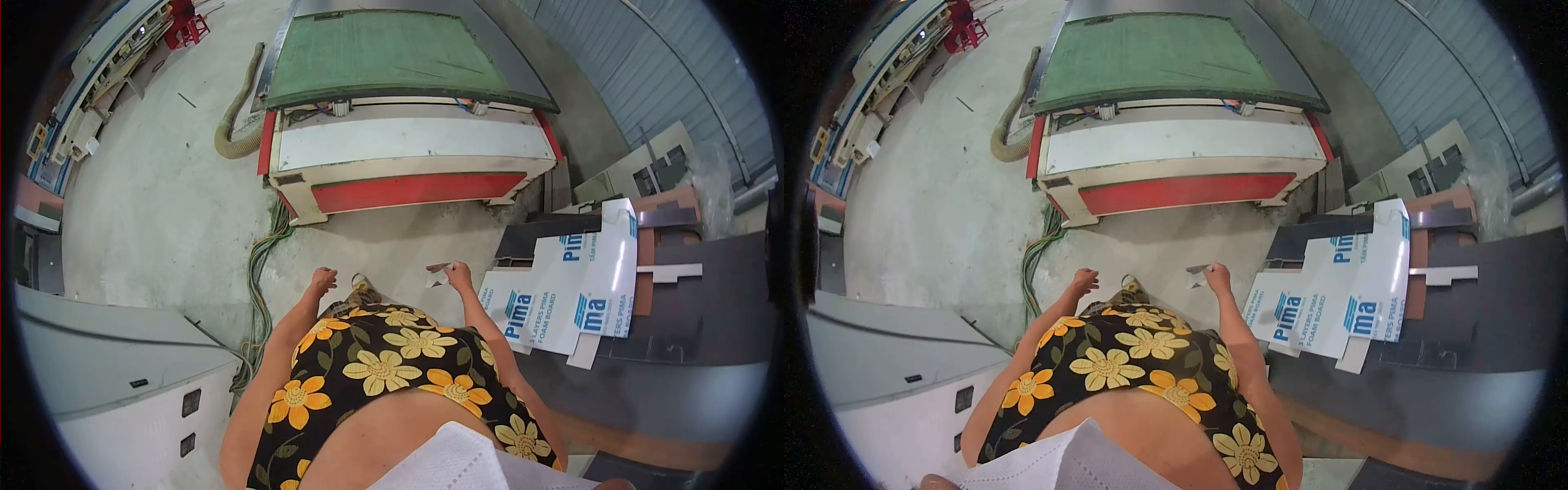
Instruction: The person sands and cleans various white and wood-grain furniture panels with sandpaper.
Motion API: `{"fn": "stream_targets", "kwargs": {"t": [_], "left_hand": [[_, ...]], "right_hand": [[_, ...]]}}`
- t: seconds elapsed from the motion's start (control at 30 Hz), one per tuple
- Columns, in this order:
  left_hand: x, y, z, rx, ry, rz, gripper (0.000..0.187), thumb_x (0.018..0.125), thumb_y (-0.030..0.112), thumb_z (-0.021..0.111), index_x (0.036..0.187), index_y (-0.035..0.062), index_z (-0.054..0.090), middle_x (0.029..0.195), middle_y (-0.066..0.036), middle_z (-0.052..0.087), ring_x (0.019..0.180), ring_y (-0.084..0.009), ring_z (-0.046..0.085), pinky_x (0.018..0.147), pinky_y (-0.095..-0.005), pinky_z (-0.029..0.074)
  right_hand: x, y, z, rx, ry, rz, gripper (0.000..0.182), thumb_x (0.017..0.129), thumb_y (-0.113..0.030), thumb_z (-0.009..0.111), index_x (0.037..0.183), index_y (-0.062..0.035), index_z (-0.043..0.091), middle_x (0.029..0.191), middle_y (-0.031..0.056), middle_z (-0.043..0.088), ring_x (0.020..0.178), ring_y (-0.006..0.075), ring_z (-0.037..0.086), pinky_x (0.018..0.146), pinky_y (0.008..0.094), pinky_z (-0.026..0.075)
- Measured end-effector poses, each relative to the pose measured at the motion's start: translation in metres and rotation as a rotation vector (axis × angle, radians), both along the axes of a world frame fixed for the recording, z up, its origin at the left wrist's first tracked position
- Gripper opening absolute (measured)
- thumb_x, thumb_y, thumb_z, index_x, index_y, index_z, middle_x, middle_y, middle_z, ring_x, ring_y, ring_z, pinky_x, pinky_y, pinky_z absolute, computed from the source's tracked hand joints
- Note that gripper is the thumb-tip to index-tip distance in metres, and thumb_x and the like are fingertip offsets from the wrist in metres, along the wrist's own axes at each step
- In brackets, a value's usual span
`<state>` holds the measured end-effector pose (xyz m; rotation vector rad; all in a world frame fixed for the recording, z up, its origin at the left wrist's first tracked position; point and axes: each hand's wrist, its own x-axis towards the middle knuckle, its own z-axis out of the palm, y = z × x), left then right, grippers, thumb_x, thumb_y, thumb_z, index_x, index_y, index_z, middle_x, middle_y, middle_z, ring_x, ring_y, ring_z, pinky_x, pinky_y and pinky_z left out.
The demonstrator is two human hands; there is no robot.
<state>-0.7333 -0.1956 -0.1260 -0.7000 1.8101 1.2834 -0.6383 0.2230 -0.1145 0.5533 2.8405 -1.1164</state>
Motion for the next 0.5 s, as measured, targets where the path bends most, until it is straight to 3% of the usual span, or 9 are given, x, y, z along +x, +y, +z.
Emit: {"fn": "stream_targets", "kwargs": {"t": [0.13,0.23,0.33,0.43,0.5], "left_hand": [[-0.07,0.002,-0.003,-0.052,0.076,-0.015,0.034,0.08,0.026,0.056,0.103,0.0017,0.056,0.082,-0.012,0.064,0.058,-0.0242,0.063,0.041,-0.0331,0.042],[-0.122,0.022,-0.001,-0.027,0.141,0.021,0.035,0.08,0.027,0.056,0.104,0.0007,0.057,0.084,-0.012,0.064,0.064,-0.0218,0.064,0.044,-0.0313,0.043],[-0.183,0.056,0.023,0.128,0.261,0.032,0.038,0.081,0.029,0.057,0.106,0.0005,0.057,0.082,-0.011,0.064,0.063,-0.0207,0.063,0.046,-0.0312,0.043],[-0.249,0.092,0.037,0.105,0.424,-0.069,0.04,0.082,0.031,0.059,0.109,0.0011,0.056,0.083,-0.011,0.064,0.064,-0.0189,0.062,0.048,-0.0306,0.044],[-0.286,0.119,0.062,0.146,0.439,-0.015,0.043,0.082,0.031,0.059,0.112,0.0016,0.054,0.086,-0.011,0.064,0.068,-0.0185,0.062,0.051,-0.0302,0.045]], "right_hand": [[-0.069,0.004,0.007,-0.223,-0.157,-0.091,0.017,0.078,-0.018,0.062,0.075,-0.0007,0.062,0.059,0.0068,0.06,0.048,0.0157,0.057,0.043,0.0296,0.044],[-0.116,0.015,-0.006,-0.583,-0.265,-0.346,0.013,0.081,-0.017,0.059,0.084,-0.0044,0.061,0.067,0.0051,0.062,0.048,0.0148,0.057,0.041,0.0268,0.043],[-0.176,0.013,0.021,-0.879,-0.179,-0.535,0.013,0.081,-0.016,0.06,0.082,-0.0027,0.058,0.068,0.0063,0.06,0.048,0.0143,0.054,0.041,0.028,0.042],[-0.24,0.016,0.05,-0.959,-0.132,-0.477,0.014,0.085,-0.015,0.057,0.087,-0.0013,0.054,0.072,0.0082,0.061,0.045,0.0144,0.053,0.037,0.0265,0.037],[-0.288,0.018,0.06,-1.014,-0.107,-0.429,0.014,0.086,-0.014,0.056,0.088,-0.0011,0.053,0.073,0.0093,0.061,0.046,0.0152,0.054,0.038,0.0258,0.036]]}}
